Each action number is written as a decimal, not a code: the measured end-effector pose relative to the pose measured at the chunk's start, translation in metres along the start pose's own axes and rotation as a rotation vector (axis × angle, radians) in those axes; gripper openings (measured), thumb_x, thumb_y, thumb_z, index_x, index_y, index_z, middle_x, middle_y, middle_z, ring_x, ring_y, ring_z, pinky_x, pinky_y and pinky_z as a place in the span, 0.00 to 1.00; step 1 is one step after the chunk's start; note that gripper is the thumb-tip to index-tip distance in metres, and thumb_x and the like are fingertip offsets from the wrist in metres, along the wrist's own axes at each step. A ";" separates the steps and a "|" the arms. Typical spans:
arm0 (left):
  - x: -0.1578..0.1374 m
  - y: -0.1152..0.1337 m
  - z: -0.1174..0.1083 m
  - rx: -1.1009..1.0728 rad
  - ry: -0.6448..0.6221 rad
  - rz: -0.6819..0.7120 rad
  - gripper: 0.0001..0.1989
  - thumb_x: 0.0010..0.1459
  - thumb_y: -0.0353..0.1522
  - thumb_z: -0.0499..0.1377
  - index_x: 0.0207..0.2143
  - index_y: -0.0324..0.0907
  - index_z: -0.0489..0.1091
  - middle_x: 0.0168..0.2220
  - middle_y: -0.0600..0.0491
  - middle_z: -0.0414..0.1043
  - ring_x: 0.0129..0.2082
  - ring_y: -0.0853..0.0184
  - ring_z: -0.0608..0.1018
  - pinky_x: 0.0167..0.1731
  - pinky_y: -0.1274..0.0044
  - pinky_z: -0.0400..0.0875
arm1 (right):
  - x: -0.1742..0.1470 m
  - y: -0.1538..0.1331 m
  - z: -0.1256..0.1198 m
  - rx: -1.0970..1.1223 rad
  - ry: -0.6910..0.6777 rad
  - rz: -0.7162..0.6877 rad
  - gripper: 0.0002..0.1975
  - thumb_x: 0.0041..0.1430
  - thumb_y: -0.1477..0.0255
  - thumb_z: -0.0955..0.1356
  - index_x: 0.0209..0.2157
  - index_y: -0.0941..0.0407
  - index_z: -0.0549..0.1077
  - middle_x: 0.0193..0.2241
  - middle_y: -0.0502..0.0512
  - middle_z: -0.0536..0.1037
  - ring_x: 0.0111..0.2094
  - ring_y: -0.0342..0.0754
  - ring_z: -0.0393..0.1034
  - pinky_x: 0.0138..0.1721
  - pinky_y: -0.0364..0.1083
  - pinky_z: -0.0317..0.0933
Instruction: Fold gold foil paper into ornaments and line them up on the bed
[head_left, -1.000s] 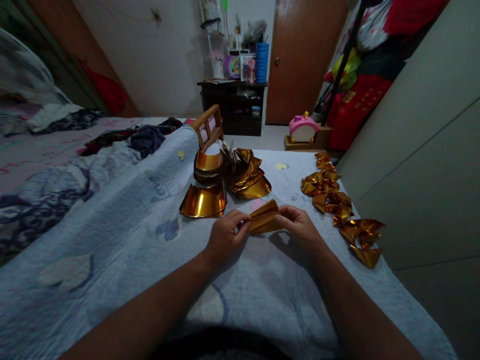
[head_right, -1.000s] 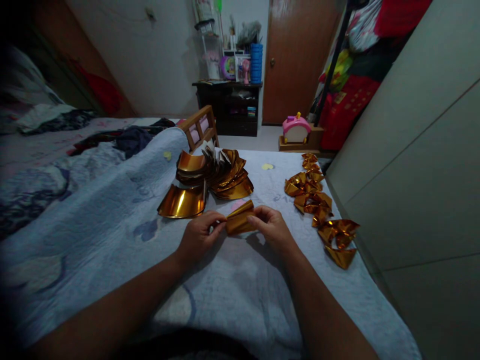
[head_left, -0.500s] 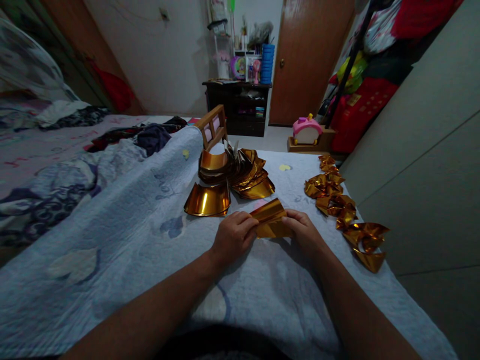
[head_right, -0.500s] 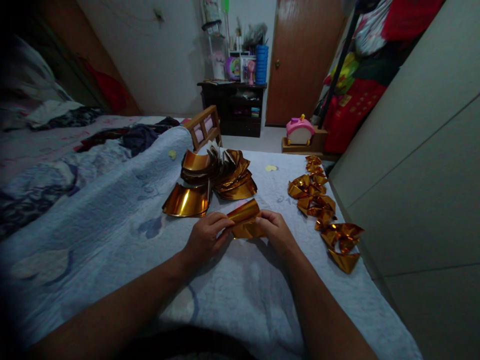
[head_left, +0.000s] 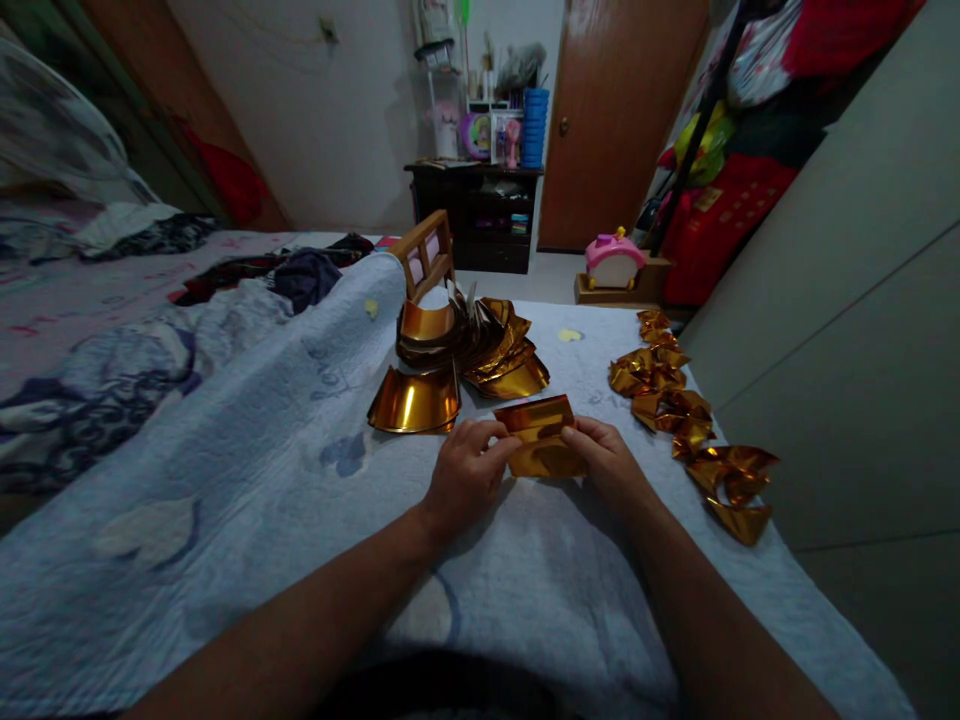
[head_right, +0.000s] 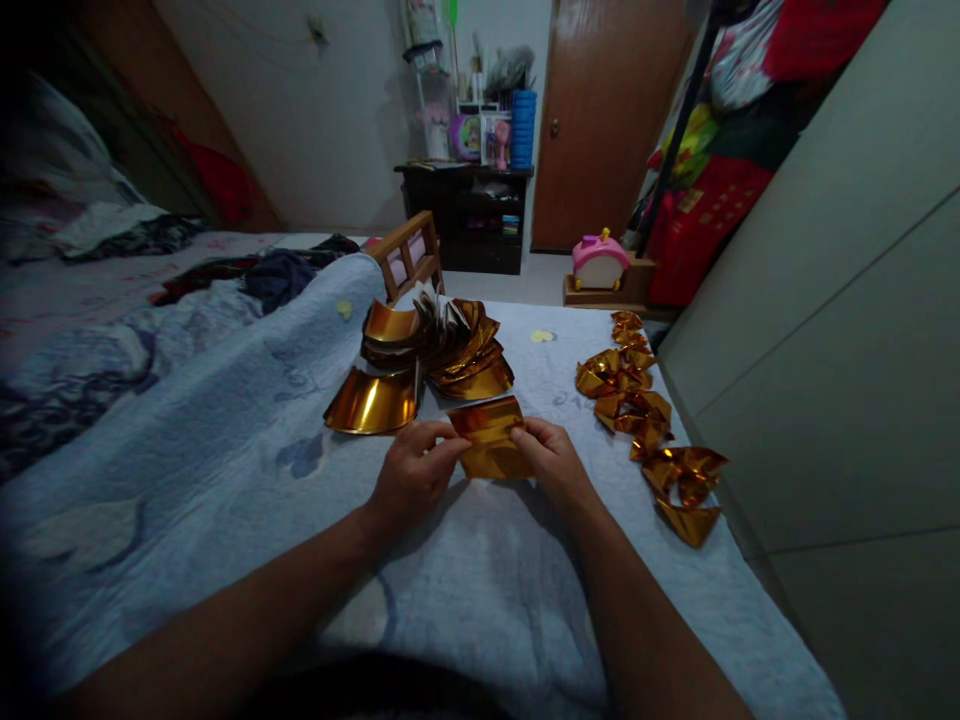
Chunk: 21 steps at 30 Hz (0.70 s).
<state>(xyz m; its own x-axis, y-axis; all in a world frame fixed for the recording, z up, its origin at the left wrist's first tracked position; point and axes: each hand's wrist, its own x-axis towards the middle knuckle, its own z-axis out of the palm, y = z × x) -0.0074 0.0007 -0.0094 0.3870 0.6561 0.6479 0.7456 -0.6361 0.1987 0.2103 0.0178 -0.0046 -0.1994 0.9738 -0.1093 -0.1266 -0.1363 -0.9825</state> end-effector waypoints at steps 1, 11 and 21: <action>0.000 0.001 0.000 0.004 -0.008 0.009 0.12 0.64 0.25 0.54 0.43 0.44 0.77 0.38 0.49 0.76 0.37 0.62 0.75 0.39 0.70 0.71 | 0.000 0.000 0.000 -0.008 0.001 -0.007 0.16 0.55 0.58 0.73 0.39 0.56 0.81 0.35 0.57 0.83 0.35 0.52 0.77 0.38 0.50 0.70; 0.001 0.008 0.005 -0.307 -0.116 -0.121 0.13 0.65 0.27 0.55 0.49 0.38 0.73 0.45 0.43 0.77 0.45 0.59 0.79 0.47 0.69 0.76 | 0.001 0.001 0.002 -0.049 -0.060 -0.101 0.13 0.59 0.60 0.71 0.41 0.51 0.82 0.40 0.54 0.82 0.42 0.53 0.76 0.48 0.54 0.69; 0.005 0.010 -0.005 -0.735 -0.213 -0.485 0.22 0.57 0.48 0.63 0.41 0.38 0.75 0.34 0.49 0.76 0.34 0.61 0.77 0.35 0.72 0.73 | -0.003 -0.005 0.006 -0.196 -0.311 -0.220 0.18 0.55 0.60 0.73 0.48 0.46 0.80 0.52 0.56 0.68 0.41 0.47 0.69 0.36 0.46 0.69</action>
<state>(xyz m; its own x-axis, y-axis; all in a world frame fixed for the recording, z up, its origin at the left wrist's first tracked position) -0.0009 -0.0039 -0.0006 0.2674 0.9345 0.2351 0.3471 -0.3210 0.8812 0.2061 0.0143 0.0020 -0.4756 0.8704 0.1270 -0.0175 0.1350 -0.9907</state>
